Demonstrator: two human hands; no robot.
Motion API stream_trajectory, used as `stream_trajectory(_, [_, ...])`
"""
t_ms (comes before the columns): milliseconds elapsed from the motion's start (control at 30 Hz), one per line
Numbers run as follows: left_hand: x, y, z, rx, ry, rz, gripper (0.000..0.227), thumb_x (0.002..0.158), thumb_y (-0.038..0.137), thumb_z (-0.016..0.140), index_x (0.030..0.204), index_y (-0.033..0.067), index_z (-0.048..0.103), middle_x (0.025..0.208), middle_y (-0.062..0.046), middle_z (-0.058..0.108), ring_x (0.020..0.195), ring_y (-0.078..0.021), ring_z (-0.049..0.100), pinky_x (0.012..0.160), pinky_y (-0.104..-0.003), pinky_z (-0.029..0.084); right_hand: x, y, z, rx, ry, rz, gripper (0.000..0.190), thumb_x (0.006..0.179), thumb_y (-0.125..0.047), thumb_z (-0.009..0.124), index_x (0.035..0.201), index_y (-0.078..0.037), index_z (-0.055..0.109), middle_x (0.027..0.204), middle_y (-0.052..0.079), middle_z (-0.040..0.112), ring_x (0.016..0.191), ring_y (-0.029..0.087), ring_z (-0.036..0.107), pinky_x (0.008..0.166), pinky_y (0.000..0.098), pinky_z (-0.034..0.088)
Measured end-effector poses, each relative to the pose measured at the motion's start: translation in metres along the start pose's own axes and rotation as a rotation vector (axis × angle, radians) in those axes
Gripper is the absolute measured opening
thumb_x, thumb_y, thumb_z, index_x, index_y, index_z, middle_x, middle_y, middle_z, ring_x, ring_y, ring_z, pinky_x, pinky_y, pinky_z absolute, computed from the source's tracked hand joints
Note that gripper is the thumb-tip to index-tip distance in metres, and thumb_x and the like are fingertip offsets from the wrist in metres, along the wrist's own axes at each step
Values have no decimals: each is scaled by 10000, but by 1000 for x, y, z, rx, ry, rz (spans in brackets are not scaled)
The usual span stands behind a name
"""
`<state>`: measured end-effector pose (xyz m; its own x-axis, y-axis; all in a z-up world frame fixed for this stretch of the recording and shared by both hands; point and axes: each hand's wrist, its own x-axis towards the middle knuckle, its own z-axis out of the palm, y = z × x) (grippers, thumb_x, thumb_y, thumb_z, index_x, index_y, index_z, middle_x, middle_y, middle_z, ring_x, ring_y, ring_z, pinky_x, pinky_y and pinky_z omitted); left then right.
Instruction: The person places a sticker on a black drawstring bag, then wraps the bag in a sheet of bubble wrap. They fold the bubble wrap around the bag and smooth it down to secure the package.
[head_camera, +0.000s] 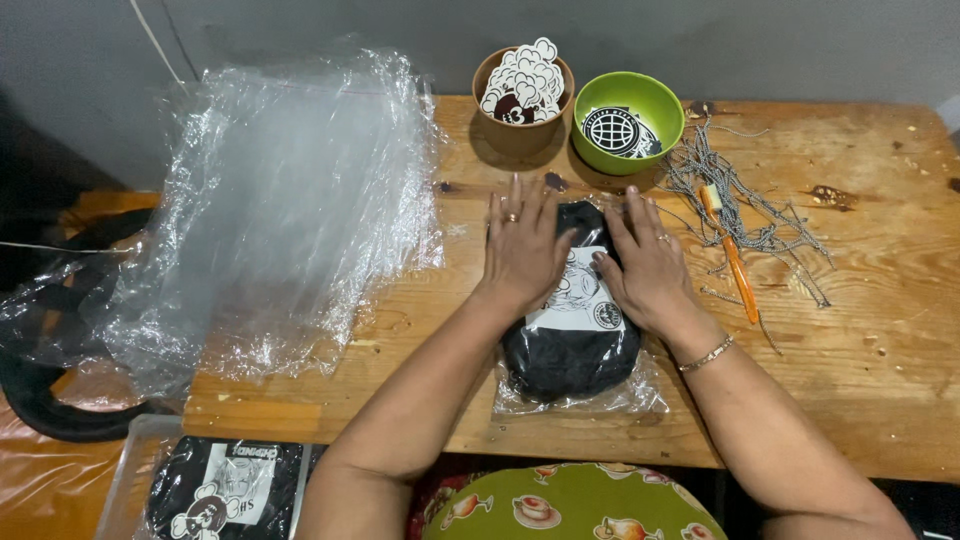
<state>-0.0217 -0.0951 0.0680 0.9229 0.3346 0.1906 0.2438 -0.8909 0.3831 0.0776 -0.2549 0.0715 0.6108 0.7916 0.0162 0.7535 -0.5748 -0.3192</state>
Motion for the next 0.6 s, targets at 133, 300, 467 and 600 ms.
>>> stream_trajectory(133, [1,1,0,87,-196,24,758,1059,553,226,1595,19,261,1689,-240,143,1555,-477,1,1217,-658,-64,4,9,9,-5,-3,-74,596,1080,-393,338,1607,-115,305,1701,208,142,1556,411,102,1183,600,193])
stream_trajectory(300, [4,4,-5,179,-374,-29,868,1002,649,147,1627,47,137,1712,-188,-18,1548,-440,-146,1205,-659,-129,12,30,24,11,-71,-108,730,1036,-514,404,1633,-128,238,1663,203,251,1541,404,199,1200,612,185])
stream_trajectory(467, [1,6,-8,186,-384,-30,859,1004,639,172,1630,52,125,1716,-170,-31,1550,-433,-146,1206,-660,-140,11,28,22,12,-66,-112,734,1032,-510,434,1627,-119,251,1638,204,306,1530,405,232,1206,621,183])
stream_trajectory(600, [0,6,-10,196,-394,-27,849,1008,622,178,1627,44,135,1714,-176,-26,1550,-441,-131,1200,-670,-135,10,27,22,-2,-76,-108,744,1027,-527,432,1634,-148,229,1636,193,309,1534,397,225,1213,615,174])
